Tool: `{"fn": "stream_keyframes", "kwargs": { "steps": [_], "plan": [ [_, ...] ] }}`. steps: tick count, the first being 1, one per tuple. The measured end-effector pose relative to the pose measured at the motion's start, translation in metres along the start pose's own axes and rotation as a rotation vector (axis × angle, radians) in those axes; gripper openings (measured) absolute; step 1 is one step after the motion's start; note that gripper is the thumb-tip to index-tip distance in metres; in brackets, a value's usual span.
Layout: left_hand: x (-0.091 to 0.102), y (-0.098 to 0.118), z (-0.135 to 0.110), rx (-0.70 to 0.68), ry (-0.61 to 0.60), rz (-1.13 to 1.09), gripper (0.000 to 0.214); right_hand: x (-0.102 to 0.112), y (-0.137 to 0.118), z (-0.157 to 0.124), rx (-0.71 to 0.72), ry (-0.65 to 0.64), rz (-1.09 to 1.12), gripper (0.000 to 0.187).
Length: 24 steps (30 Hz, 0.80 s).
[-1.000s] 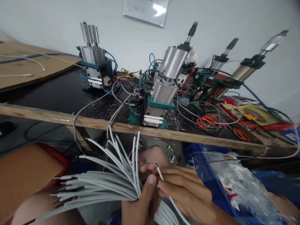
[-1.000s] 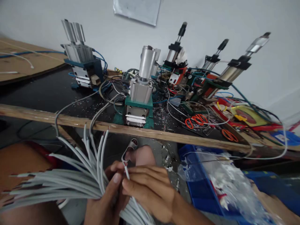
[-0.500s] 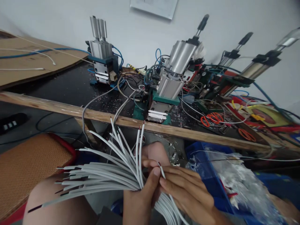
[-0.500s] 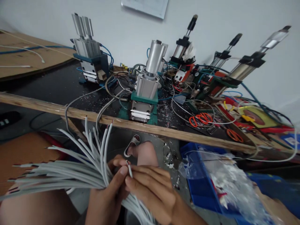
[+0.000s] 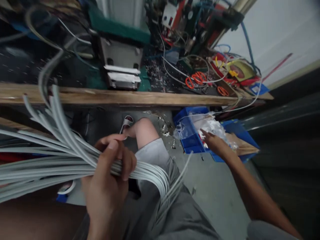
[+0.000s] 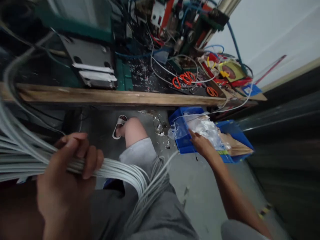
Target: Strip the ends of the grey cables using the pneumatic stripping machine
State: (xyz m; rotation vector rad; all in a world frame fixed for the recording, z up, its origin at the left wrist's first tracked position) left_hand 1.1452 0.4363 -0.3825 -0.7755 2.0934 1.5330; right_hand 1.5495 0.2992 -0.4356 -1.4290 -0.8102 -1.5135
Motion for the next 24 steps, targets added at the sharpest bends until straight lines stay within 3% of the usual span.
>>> {"fn": "stream_keyframes", "kwargs": {
  "steps": [3, 4, 6, 8, 10, 12, 14, 16, 19, 21, 24],
  "plan": [
    [-0.003, -0.010, 0.003, 0.047, -0.032, 0.008, 0.025, 0.027, -0.055, -0.023, 0.041, 0.058, 0.174, 0.043],
    [-0.004, -0.013, 0.004, 0.053, -0.043, 0.011, 0.027, 0.042, -0.085, -0.030, 0.116, 0.120, 0.349, 0.037],
    [-0.008, -0.019, 0.005, 0.060, -0.072, 0.015, 0.029, 0.059, -0.147, -0.046, 0.325, 0.117, 0.588, 0.027],
    [-0.011, -0.022, 0.005, 0.064, -0.099, 0.014, 0.030, 0.052, -0.194, -0.057, 0.421, -0.057, 0.752, 0.028],
    [-0.015, -0.024, 0.005, 0.065, -0.136, -0.004, 0.028, 0.037, -0.222, -0.064, 0.469, -0.192, 0.837, 0.030],
    [-0.018, -0.024, 0.005, 0.072, -0.182, -0.035, 0.025, 0.023, -0.231, -0.063, 0.450, -0.227, 0.916, 0.026],
    [-0.019, -0.026, 0.006, 0.094, -0.220, -0.069, 0.019, 0.011, -0.225, -0.056, 0.342, -0.261, 1.046, 0.018],
    [-0.017, -0.029, 0.008, 0.108, -0.229, -0.054, 0.016, -0.002, -0.217, -0.051, 0.183, -0.378, 1.203, 0.011],
    [-0.016, -0.039, 0.007, 0.159, -0.294, 0.027, 0.028, -0.011, -0.213, -0.049, 0.021, -0.582, 1.363, 0.018],
    [-0.020, -0.048, 0.002, 0.221, -0.405, 0.051, 0.034, -0.007, -0.214, -0.047, 0.010, -0.624, 1.386, 0.023],
    [-0.024, -0.054, -0.008, 0.224, -0.566, 0.208, 0.030, 0.005, -0.219, -0.045, 0.102, -0.563, 1.306, 0.022]
  ]
}}
Point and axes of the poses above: each hand's wrist, its own z-axis towards the middle knuckle, its own x-axis out of the back of the hand, y = z × x, the point moved 8 cm from there along z, towards the middle knuckle, and after that the axes turned 10 degrees about y, right-handed, at the moved point
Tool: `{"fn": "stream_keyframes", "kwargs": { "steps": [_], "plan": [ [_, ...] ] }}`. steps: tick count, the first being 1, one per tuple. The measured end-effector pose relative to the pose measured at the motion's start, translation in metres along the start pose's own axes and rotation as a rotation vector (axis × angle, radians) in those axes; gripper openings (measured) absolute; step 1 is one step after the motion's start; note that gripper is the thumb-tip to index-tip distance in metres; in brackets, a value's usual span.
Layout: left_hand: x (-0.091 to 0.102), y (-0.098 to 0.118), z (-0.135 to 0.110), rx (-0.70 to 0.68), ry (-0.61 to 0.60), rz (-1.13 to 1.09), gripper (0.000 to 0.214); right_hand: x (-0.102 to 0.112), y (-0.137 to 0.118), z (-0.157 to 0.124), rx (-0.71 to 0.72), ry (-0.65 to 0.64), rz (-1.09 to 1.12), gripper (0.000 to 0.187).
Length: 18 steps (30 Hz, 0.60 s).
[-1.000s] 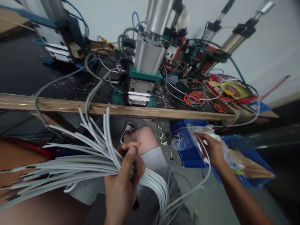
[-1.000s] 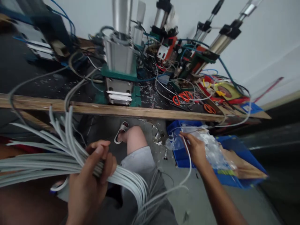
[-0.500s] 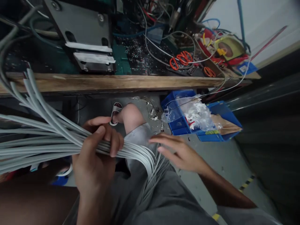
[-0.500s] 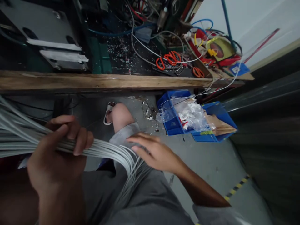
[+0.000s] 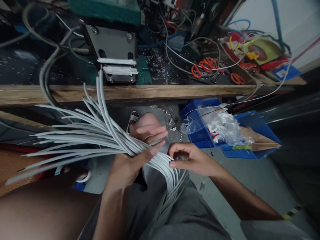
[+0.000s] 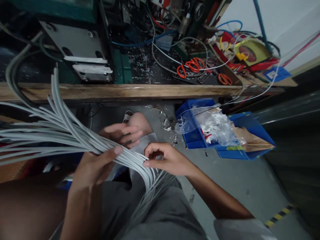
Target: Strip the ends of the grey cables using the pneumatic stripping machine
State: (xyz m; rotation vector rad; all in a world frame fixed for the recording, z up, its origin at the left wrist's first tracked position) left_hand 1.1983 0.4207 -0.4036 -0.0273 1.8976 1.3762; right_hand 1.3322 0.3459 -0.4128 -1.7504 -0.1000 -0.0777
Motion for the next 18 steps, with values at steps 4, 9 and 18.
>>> {"fn": "stream_keyframes", "kwargs": {
  "steps": [4, 9, 18],
  "plan": [
    [0.004, 0.001, -0.006, 0.009, -0.045, 0.460, 0.016, -0.004, -0.016, -0.004, 0.134, 0.015, -0.140, 0.015],
    [0.008, 0.021, -0.006, -0.164, -0.054, 0.658, 0.020, -0.005, -0.022, -0.007, 0.155, 0.033, -0.147, 0.016],
    [0.001, 0.006, -0.003, -0.033, -0.037, 0.462, 0.032, -0.007, 0.007, -0.009, -0.264, 0.014, 0.521, 0.027]
  ]
}}
Point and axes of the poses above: each hand's wrist, its own z-axis towards the middle knuckle, its own x-axis out of the back of the hand, y = z × x, the point moved 8 cm from there along z, towards the middle knuckle, and after that the axes turned 10 degrees about y, right-handed, at the moved point
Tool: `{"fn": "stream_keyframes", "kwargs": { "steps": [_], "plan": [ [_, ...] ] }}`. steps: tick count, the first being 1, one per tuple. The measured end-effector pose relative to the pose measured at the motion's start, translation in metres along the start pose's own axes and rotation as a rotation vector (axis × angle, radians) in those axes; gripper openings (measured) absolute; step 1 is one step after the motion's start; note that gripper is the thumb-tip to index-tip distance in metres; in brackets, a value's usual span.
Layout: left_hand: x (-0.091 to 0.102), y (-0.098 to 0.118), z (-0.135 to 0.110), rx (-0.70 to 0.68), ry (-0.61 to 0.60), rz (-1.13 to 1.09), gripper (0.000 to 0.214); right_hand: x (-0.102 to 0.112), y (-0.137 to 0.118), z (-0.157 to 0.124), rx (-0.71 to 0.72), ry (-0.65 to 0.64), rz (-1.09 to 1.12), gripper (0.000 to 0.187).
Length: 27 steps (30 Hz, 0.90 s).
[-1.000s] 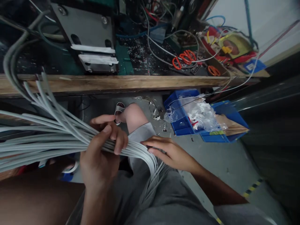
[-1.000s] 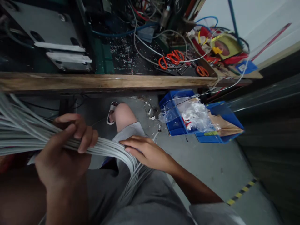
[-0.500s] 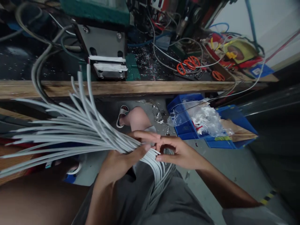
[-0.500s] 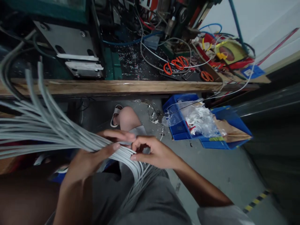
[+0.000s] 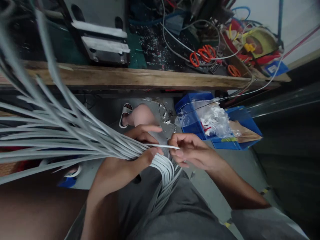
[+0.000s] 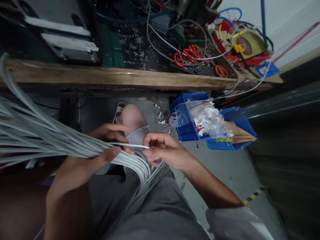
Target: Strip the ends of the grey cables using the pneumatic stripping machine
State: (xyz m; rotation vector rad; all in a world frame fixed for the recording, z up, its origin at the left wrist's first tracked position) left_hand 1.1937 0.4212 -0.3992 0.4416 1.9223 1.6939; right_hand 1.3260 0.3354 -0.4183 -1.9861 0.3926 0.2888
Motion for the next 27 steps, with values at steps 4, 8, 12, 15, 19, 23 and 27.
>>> {"fn": "stream_keyframes", "kwargs": {
  "steps": [4, 8, 12, 15, 19, 23, 27],
  "plan": [
    [-0.002, -0.009, 0.002, 0.078, -0.053, -0.195, 0.054, 0.013, -0.024, -0.003, 0.031, 0.092, 0.040, 0.046],
    [0.000, -0.010, 0.003, 0.091, -0.028, -0.481, 0.026, 0.056, -0.098, -0.029, 0.334, 0.435, -0.078, 0.050],
    [0.002, -0.003, 0.002, 0.096, 0.096, -0.691, 0.008, 0.070, -0.147, -0.058, 0.595, 0.634, -0.163, 0.052],
    [0.000, 0.007, -0.001, 0.024, 0.177, -0.808, 0.017, 0.031, -0.138, -0.051, 0.718, 0.533, -0.405, 0.026],
    [-0.001, 0.007, -0.008, -0.036, 0.294, -0.639, 0.013, -0.041, -0.087, -0.015, 0.683, 0.339, -0.838, 0.031],
    [0.005, 0.003, -0.020, -0.019, 0.402, -0.439, 0.020, -0.083, -0.071, -0.001, 0.769, 0.256, -0.790, 0.031],
    [0.012, 0.001, -0.028, 0.009, 0.505, -0.441, 0.029, -0.094, -0.072, -0.002, 0.770, 0.233, -0.741, 0.031]
  ]
}}
Point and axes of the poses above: each hand's wrist, its own z-axis towards the middle knuckle, its own x-axis out of the back of the hand, y = z × x, the point moved 8 cm from there along z, towards the middle knuckle, and after that the axes turned 10 degrees about y, right-handed, at the moved point
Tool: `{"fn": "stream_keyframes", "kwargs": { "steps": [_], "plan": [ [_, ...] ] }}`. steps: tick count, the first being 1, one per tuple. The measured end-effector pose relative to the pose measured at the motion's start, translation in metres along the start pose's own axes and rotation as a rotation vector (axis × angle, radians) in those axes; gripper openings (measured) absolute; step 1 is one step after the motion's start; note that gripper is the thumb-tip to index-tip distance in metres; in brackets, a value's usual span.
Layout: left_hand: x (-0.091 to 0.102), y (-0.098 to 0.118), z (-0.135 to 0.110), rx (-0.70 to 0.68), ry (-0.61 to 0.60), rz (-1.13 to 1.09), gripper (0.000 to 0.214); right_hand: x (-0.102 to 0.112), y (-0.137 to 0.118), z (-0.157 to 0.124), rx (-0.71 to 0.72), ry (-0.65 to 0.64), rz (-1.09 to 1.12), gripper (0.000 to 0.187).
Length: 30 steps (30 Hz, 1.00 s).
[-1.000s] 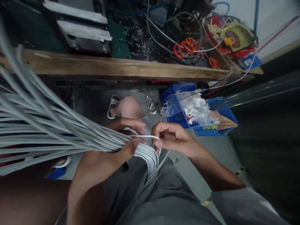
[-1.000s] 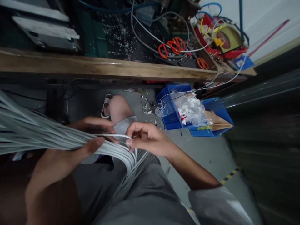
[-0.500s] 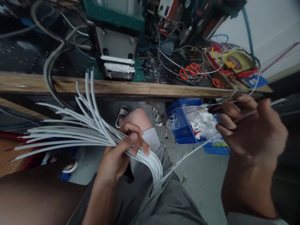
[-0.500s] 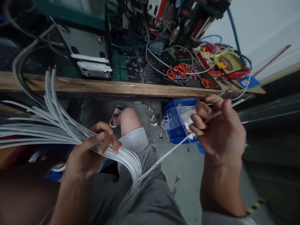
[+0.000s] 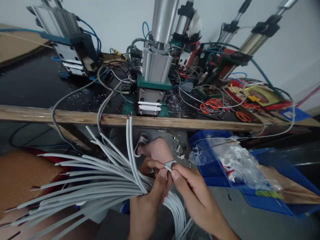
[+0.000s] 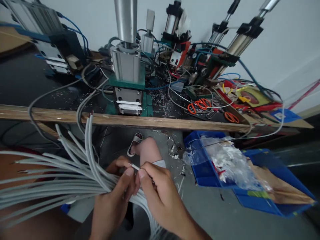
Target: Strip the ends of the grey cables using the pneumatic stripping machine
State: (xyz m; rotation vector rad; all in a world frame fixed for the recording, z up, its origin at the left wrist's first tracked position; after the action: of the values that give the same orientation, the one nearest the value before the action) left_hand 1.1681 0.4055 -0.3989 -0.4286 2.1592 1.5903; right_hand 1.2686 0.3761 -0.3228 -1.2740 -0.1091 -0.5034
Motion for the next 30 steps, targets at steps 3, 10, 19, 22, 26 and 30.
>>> {"fn": "stream_keyframes", "kwargs": {
  "steps": [3, 10, 19, 22, 26, 30],
  "plan": [
    [0.004, -0.002, 0.000, 0.010, 0.061, -0.039, 0.032, -0.002, -0.003, -0.001, -0.029, -0.033, 0.008, 0.031],
    [0.006, 0.008, -0.001, -0.097, 0.049, 0.001, 0.024, -0.003, -0.006, -0.001, 0.020, -0.102, -0.084, 0.028],
    [0.000, 0.044, 0.009, -0.305, -0.095, 0.404, 0.010, 0.000, -0.016, 0.002, 0.332, -0.209, -0.303, 0.014],
    [0.007, 0.033, 0.010, -0.212, 0.038, 0.275, 0.017, -0.002, -0.009, -0.001, 0.270, 0.018, -0.261, 0.019],
    [0.017, 0.012, 0.004, -0.164, 0.266, 0.081, 0.027, -0.011, -0.006, -0.012, 0.280, 0.300, -0.266, 0.018],
    [0.022, 0.000, 0.002, -0.116, 0.349, -0.024, 0.034, -0.015, -0.012, -0.014, 0.345, 0.389, -0.351, 0.014]
  ]
}}
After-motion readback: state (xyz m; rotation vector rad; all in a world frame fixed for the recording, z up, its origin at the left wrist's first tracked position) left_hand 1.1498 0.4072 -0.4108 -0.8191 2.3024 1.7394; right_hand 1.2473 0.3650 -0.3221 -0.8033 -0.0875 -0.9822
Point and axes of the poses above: each hand's wrist, its own z-axis towards the middle knuckle, its own x-axis out of the back of the hand, y = z × x, the point moved 8 cm from there along z, towards the middle knuckle, and after that the axes turned 10 degrees about y, right-handed, at the moved point
